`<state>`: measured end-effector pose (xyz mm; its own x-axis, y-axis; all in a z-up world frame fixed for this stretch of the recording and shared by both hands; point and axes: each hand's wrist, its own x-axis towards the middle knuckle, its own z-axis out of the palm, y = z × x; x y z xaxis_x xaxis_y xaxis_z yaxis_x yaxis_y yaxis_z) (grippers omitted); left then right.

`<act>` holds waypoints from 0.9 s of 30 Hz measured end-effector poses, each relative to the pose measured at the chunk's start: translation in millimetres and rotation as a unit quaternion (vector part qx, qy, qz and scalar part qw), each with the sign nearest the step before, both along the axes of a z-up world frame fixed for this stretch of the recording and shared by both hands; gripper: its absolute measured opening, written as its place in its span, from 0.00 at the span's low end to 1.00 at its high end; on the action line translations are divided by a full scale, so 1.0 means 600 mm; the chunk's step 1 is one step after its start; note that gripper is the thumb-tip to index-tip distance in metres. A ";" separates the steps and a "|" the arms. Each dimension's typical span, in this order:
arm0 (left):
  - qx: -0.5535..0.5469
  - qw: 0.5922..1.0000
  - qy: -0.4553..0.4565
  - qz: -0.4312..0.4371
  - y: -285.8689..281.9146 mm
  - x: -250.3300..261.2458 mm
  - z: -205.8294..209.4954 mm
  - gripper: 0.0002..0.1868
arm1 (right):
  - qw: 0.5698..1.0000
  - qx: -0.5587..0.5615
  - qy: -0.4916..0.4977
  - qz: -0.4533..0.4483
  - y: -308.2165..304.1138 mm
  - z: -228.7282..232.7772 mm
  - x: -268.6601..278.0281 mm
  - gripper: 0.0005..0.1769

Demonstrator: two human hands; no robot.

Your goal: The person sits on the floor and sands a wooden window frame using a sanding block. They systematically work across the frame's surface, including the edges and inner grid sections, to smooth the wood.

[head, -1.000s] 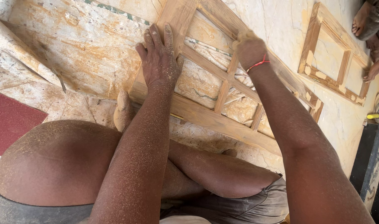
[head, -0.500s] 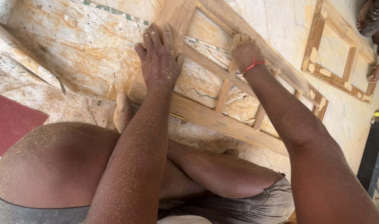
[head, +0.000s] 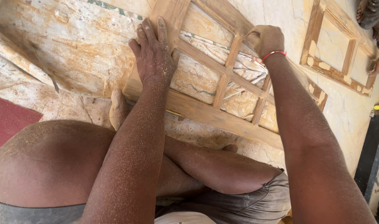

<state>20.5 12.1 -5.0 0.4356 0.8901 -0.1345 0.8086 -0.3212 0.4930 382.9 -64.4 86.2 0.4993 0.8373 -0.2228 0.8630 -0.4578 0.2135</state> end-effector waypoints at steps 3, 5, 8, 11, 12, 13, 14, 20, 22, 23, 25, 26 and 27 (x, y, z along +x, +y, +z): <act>-0.014 1.000 0.001 -0.002 -0.002 -0.003 -0.002 0.48 | 0.997 -0.020 -0.038 0.058 0.014 -0.026 -0.026 0.09; -0.015 1.000 0.005 -0.004 -0.004 -0.004 -0.003 0.50 | 0.987 -0.009 -0.072 0.145 0.029 -0.038 -0.043 0.09; -0.011 1.000 -0.023 0.007 0.000 0.000 -0.002 0.48 | 0.980 -0.024 -0.098 0.172 0.053 -0.034 -0.048 0.08; 0.002 1.000 -0.017 0.002 -0.001 -0.003 -0.005 0.49 | 0.974 -0.053 -0.099 0.196 0.058 -0.031 -0.042 0.08; -0.001 1.000 -0.012 0.001 -0.002 -0.003 -0.005 0.50 | 0.961 -0.055 -0.127 0.240 0.055 -0.031 -0.039 0.08; -0.005 1.000 -0.008 0.001 -0.004 -0.003 -0.005 0.50 | 0.945 -0.057 -0.155 0.283 0.052 -0.034 -0.039 0.08; -0.008 1.000 -0.004 0.000 -0.003 -0.002 -0.004 0.51 | 0.926 -0.058 -0.184 0.325 0.050 -0.037 -0.039 0.08; -0.010 1.000 -0.013 0.001 -0.003 -0.003 -0.001 0.48 | 0.962 -0.179 -0.193 0.076 0.091 -0.067 -0.060 0.18; -0.005 1.000 -0.009 0.000 0.001 -0.001 -0.001 0.48 | 0.968 -0.197 -0.154 -0.001 0.112 -0.049 -0.045 0.22; -0.002 1.000 -0.007 0.001 0.006 0.000 -0.002 0.49 | 0.969 -0.205 -0.134 -0.038 0.119 -0.036 -0.033 0.24; -0.005 1.000 0.010 -0.004 0.000 -0.001 -0.009 0.50 | 0.990 -0.068 -0.111 -0.048 0.089 -0.003 -0.001 0.11; -0.004 1.000 0.018 -0.011 -0.001 0.001 -0.012 0.50 | 0.997 0.000 -0.075 -0.017 0.059 0.015 0.017 0.10; 0.002 1.000 0.019 -0.012 -0.001 0.003 -0.016 0.50 | 0.997 0.069 -0.039 0.014 0.017 0.033 0.032 0.09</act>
